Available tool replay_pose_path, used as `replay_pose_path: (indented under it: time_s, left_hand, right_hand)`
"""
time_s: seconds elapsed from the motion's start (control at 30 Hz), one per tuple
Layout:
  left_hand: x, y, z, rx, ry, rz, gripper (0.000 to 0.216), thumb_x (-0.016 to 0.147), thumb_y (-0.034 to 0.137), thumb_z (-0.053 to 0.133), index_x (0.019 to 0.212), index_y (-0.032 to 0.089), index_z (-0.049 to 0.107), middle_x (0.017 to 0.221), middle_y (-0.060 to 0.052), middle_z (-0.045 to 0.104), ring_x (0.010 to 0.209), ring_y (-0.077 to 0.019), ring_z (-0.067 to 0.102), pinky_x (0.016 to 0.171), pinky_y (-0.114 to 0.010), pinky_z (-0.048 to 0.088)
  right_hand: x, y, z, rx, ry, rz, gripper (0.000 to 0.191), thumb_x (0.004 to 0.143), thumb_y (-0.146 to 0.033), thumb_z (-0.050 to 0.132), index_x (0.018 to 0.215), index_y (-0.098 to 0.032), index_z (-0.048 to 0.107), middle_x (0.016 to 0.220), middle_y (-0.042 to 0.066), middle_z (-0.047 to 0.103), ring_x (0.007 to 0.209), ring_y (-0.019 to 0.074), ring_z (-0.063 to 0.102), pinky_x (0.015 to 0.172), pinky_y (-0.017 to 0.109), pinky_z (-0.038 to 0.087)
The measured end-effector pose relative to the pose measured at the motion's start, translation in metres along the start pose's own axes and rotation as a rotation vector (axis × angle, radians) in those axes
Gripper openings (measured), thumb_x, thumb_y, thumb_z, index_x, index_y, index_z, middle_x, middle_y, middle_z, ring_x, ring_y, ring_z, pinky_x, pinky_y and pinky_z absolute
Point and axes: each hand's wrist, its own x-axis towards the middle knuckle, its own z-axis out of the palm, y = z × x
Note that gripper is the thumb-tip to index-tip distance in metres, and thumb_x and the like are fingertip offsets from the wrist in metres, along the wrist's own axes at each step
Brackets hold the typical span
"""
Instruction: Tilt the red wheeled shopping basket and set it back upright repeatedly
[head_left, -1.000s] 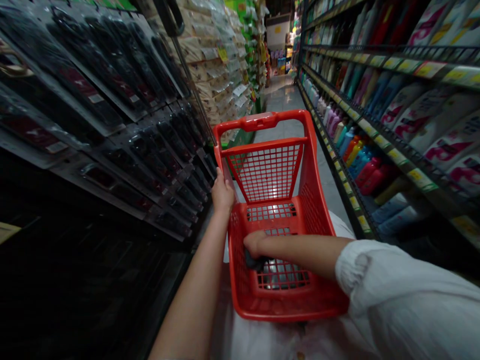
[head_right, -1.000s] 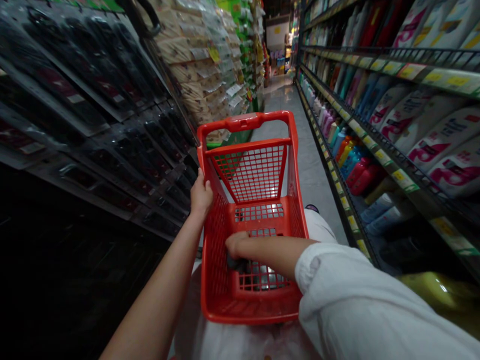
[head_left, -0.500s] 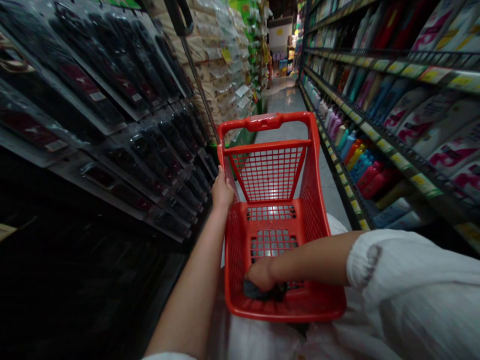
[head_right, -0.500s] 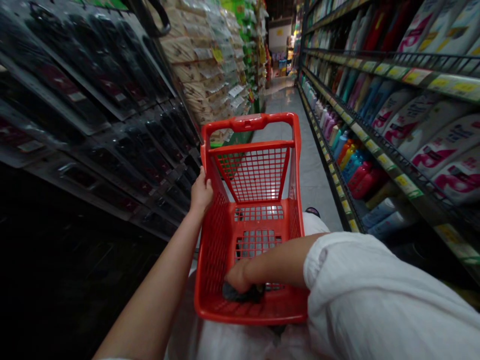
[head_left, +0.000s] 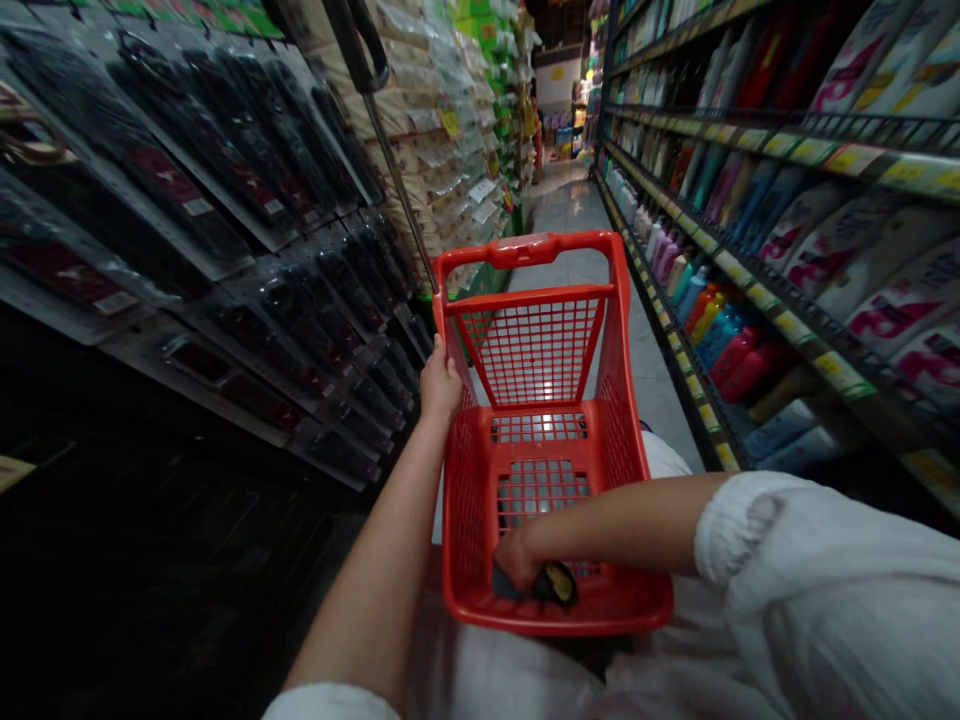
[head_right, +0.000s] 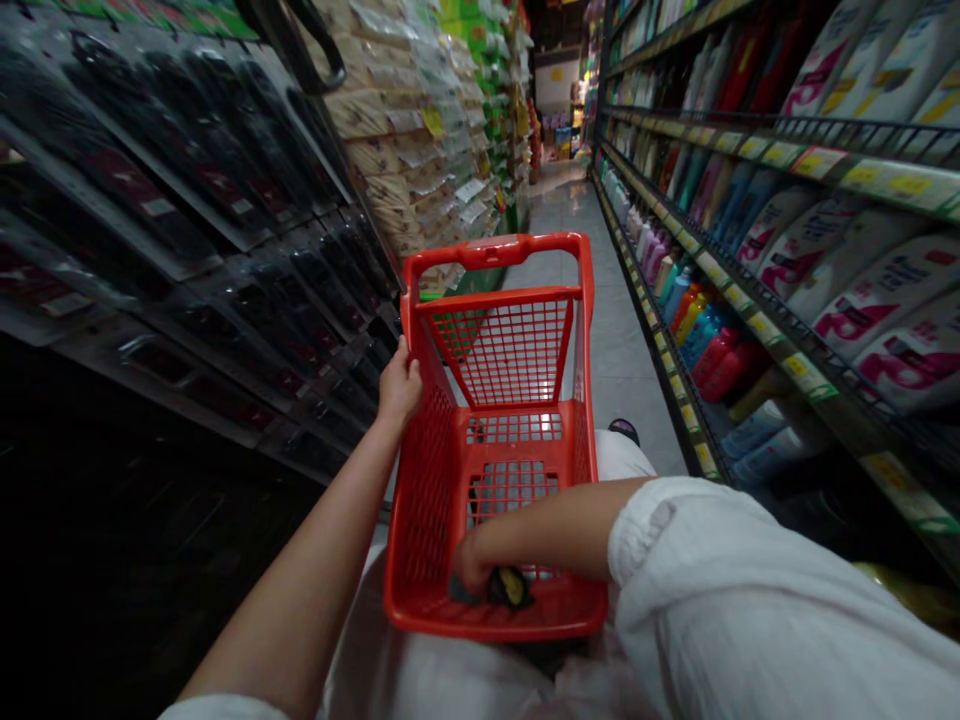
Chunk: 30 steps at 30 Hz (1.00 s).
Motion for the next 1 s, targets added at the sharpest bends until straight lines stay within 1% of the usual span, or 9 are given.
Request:
replay_pose_path:
  time_s: [0.13,0.27,0.4,0.47,0.53,0.6,0.67,0.87,1.0]
  left_hand:
    - [-0.016,0.009,-0.007,0.109,-0.006,-0.034,0.061,0.09,0.017,0.043,0.148,0.004,0.032,0.14,-0.022,0.053,0.13,-0.0268,0.051,0.107,-0.039,0.04]
    - [-0.063,0.012,-0.019,0.214,-0.043,-0.224,0.06,0.091,0.019,0.042,0.146,-0.001,0.032,0.131,-0.028,0.058,0.123,-0.03,0.057,0.102,-0.04,0.044]
    - [-0.096,0.013,-0.03,0.263,-0.149,-0.219,0.045,0.094,0.024,0.039,0.136,0.009,0.047,0.118,-0.021,0.068,0.108,-0.0278,0.066,0.091,-0.036,0.049]
    - [-0.097,0.014,-0.033,0.293,-0.183,-0.208,0.041,0.094,0.023,0.039,0.132,0.01,0.05,0.113,-0.021,0.07,0.104,-0.0271,0.068,0.088,-0.034,0.05]
    - [-0.092,0.014,-0.034,0.317,-0.201,-0.198,0.038,0.095,0.022,0.038,0.128,0.009,0.052,0.11,-0.022,0.07,0.104,-0.0272,0.068,0.087,-0.034,0.049]
    - [-0.086,0.013,-0.033,0.324,-0.217,-0.178,0.036,0.095,0.021,0.038,0.125,0.009,0.053,0.11,-0.022,0.07,0.104,-0.0275,0.068,0.087,-0.034,0.049]
    - [-0.08,0.01,-0.031,0.318,-0.23,-0.148,0.035,0.095,0.02,0.037,0.123,0.009,0.054,0.11,-0.021,0.07,0.104,-0.0269,0.067,0.088,-0.034,0.049]
    - [-0.064,0.004,-0.021,0.277,-0.259,-0.05,0.035,0.095,0.02,0.038,0.124,0.01,0.054,0.112,-0.02,0.069,0.106,-0.0249,0.066,0.09,-0.034,0.049]
    - [-0.048,-0.001,-0.017,0.287,-0.316,-0.018,0.035,0.095,0.021,0.037,0.125,0.012,0.054,0.109,-0.018,0.07,0.102,-0.0246,0.067,0.088,-0.035,0.049]
  right_hand:
    - [-0.022,-0.001,-0.02,0.011,0.008,-0.173,0.029,0.068,-0.022,0.075,0.093,-0.006,0.073,0.093,0.015,0.074,0.09,0.0285,0.07,0.072,0.032,0.058]
    - [-0.049,0.012,-0.044,0.337,-0.023,-0.346,0.039,0.064,-0.016,0.078,0.102,-0.012,0.07,0.083,0.002,0.071,0.078,0.0192,0.068,0.065,0.024,0.054]
    - [-0.066,0.022,-0.038,0.72,-0.008,-0.494,0.04,0.062,-0.01,0.076,0.101,-0.015,0.067,0.073,-0.008,0.063,0.068,0.0104,0.061,0.062,0.017,0.049]
    - [-0.069,0.029,-0.027,0.768,0.01,-0.506,0.043,0.058,-0.007,0.077,0.099,-0.015,0.066,0.072,-0.009,0.062,0.068,0.0093,0.059,0.063,0.016,0.048]
    - [-0.072,0.038,-0.02,0.764,-0.066,-0.515,0.043,0.055,-0.006,0.079,0.095,-0.015,0.066,0.07,-0.01,0.061,0.068,0.0097,0.059,0.064,0.017,0.048]
    - [-0.074,0.044,-0.021,0.708,-0.172,-0.527,0.039,0.054,-0.007,0.079,0.089,-0.014,0.065,0.068,-0.01,0.06,0.065,0.0104,0.059,0.063,0.019,0.048]
    - [-0.075,0.043,-0.029,0.647,-0.182,-0.531,0.036,0.055,-0.007,0.079,0.087,-0.014,0.065,0.068,-0.009,0.061,0.064,0.011,0.059,0.062,0.019,0.048]
    - [-0.085,0.017,-0.055,0.55,0.279,-0.474,0.039,0.07,-0.015,0.073,0.107,-0.012,0.063,0.098,0.003,0.069,0.085,0.0142,0.063,0.071,0.02,0.047]
    - [-0.108,0.03,-0.047,0.276,0.345,-0.578,0.035,0.073,-0.017,0.069,0.108,-0.016,0.063,0.098,0.003,0.07,0.085,0.016,0.064,0.069,0.022,0.044]
